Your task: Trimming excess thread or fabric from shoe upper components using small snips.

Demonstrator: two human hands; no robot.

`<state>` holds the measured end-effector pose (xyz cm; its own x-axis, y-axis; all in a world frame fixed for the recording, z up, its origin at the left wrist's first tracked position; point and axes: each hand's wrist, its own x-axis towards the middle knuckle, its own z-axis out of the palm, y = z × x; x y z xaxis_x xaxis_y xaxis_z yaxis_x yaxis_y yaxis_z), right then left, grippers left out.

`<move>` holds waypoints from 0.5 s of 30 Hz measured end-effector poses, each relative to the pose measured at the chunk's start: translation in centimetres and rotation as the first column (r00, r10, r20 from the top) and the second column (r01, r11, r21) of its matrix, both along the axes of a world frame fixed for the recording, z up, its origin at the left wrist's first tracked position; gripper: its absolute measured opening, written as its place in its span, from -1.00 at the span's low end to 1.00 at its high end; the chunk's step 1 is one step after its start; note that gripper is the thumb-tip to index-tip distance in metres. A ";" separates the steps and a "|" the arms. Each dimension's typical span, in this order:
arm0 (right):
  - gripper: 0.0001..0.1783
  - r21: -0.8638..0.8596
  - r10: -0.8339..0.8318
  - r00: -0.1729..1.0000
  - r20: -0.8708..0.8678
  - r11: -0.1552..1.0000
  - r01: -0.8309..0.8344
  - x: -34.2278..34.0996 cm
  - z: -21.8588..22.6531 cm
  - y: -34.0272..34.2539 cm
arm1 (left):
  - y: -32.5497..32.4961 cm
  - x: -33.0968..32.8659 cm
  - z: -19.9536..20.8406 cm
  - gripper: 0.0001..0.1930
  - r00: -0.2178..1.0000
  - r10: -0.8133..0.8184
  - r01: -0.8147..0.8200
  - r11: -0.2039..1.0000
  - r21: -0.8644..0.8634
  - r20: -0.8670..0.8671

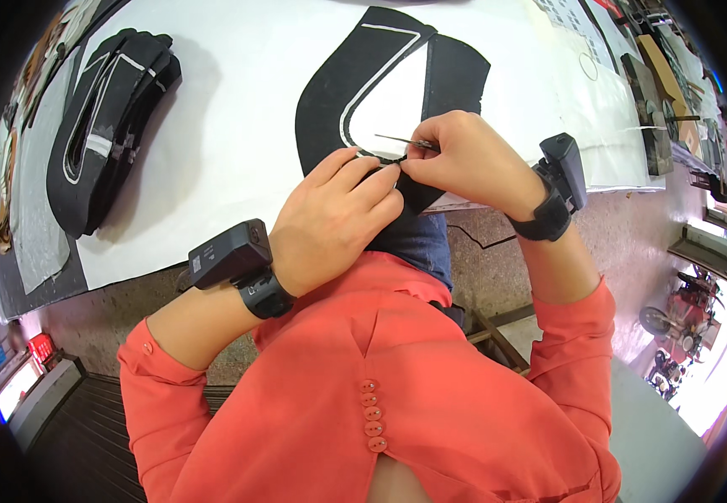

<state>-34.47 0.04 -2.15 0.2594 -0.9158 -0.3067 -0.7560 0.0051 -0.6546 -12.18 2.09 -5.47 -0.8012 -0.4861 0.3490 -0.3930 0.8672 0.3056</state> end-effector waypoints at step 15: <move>-0.77 0.055 0.053 0.999 0.008 0.997 -0.053 -1.8 0.6 -1.3 | 0.0 -1.5 0.1 -0.87 0.999 0.041 -0.040 0.997 -0.064 0.025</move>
<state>-36.30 -1.28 -1.57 0.3095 -0.8824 -0.3543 -0.7519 0.0010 -0.6593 -13.71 2.07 -5.36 -0.7906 -0.4960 0.3591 -0.4354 0.8677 0.2399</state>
